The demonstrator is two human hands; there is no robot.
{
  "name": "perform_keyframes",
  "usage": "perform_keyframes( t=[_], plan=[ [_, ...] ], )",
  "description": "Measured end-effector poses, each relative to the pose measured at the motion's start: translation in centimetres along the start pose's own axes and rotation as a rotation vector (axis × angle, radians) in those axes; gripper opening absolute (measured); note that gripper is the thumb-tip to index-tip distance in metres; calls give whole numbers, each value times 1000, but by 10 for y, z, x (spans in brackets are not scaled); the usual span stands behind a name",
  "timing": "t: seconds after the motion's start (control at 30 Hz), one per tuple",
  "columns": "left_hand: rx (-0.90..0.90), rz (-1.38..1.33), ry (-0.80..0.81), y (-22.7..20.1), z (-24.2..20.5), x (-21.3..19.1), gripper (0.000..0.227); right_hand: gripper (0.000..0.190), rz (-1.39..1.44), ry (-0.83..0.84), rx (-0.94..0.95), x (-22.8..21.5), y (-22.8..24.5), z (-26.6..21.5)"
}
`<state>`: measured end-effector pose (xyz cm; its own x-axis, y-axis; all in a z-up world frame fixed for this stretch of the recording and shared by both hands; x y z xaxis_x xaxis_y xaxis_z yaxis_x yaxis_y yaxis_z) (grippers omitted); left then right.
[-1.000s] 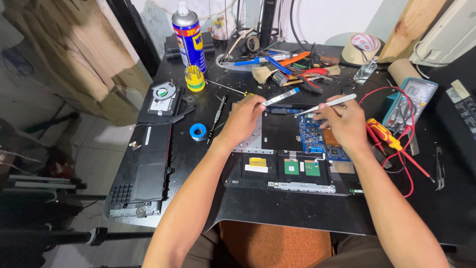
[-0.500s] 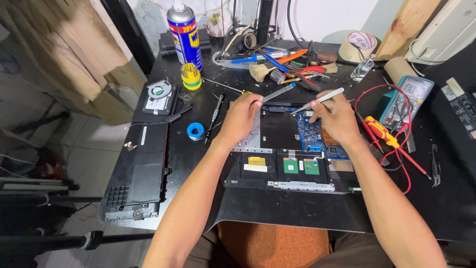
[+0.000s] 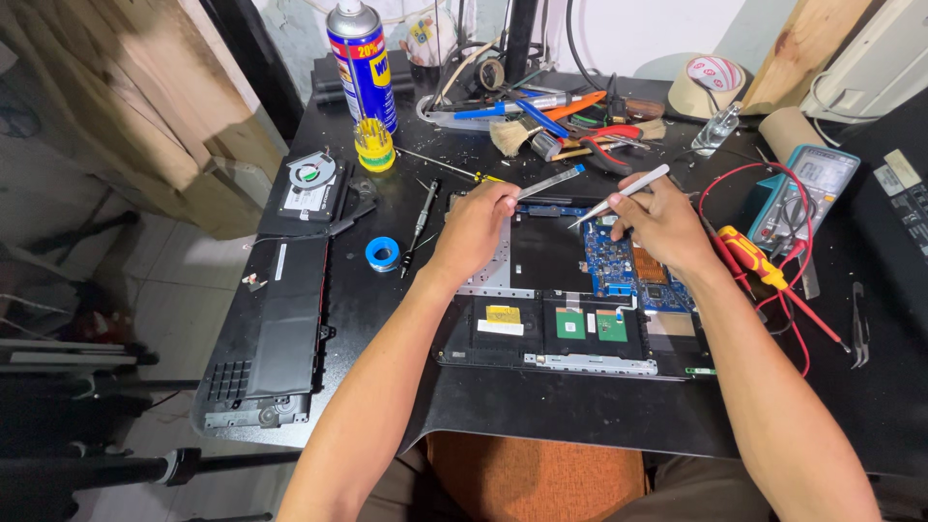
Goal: The person uses multimeter probes and a small tool to test and manipulate components on an open laptop motherboard, checking connections and handling small wires.
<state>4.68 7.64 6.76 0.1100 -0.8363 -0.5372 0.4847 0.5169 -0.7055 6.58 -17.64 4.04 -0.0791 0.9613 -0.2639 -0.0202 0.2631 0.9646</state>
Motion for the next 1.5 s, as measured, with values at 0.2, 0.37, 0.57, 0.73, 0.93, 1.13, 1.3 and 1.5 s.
perform_keyframes(
  t=[0.2, 0.37, 0.57, 0.73, 0.93, 1.13, 1.3, 1.5],
  plan=[
    [92, -10, -34, -5, -2, -3, 18, 26, 9, -9, 48, -3, 0, -6],
    [117, 18, -45, -8, -3, -4, 17, 19, 130, 89, -91, 8, -1, -3],
    [96, -16, 19, -10, -2, -2, 19, 16, 191, 189, -189, 17, 4, -7],
    [169, -11, 96, -12, -5, 6, 19, 17, 98, 179, -201, 13, 12, -16],
    [178, 88, 146, -10, -8, 12, 23, 16, 44, 169, -212, 12, 11, -18],
    [159, 97, 112, -8, -8, 9, 30, 19, 157, 33, -297, -8, 11, -15],
    [308, 170, -25, -27, -15, 3, 27, 14, 71, -117, -255, -31, 4, -13],
    [396, 225, 111, -61, -21, 14, 17, 11, 181, -40, -275, -26, 1, -12]
  ],
)
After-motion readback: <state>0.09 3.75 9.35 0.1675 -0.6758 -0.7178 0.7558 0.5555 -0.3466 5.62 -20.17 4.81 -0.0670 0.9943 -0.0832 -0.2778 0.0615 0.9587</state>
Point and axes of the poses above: each hand's wrist, its own z-axis towards the middle knuckle, its own x-axis out of the palm, y = z × x, the point moved 10 cm from there along z, towards the middle knuckle, and after that the axes turned 4 degrees about z, right-handed, at the moved point
